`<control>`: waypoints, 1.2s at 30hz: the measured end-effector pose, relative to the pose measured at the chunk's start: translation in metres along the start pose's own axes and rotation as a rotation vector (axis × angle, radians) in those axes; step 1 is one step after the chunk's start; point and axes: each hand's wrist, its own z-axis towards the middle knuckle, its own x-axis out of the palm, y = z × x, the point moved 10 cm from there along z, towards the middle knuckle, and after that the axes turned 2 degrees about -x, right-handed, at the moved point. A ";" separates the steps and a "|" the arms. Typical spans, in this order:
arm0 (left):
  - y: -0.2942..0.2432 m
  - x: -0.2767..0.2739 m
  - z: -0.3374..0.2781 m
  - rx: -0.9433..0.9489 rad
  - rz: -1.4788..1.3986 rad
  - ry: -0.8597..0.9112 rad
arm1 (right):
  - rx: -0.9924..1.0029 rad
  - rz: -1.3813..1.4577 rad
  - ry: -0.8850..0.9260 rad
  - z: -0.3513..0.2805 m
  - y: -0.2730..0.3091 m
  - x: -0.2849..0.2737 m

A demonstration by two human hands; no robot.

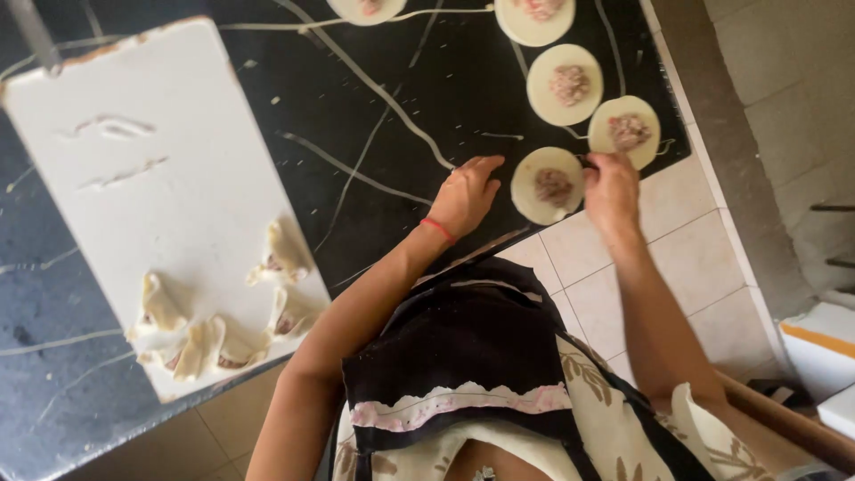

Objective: Folding circular dough pieces around meat filling into triangular shapes

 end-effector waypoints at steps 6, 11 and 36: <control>-0.021 0.073 0.081 0.028 0.281 0.000 | 0.279 0.279 0.040 0.005 -0.009 0.017; -0.047 0.070 0.104 0.107 0.434 0.049 | 0.229 0.238 0.139 0.010 -0.008 0.027; -0.065 0.075 0.088 0.190 0.553 0.399 | 0.095 0.410 0.316 -0.031 0.023 -0.011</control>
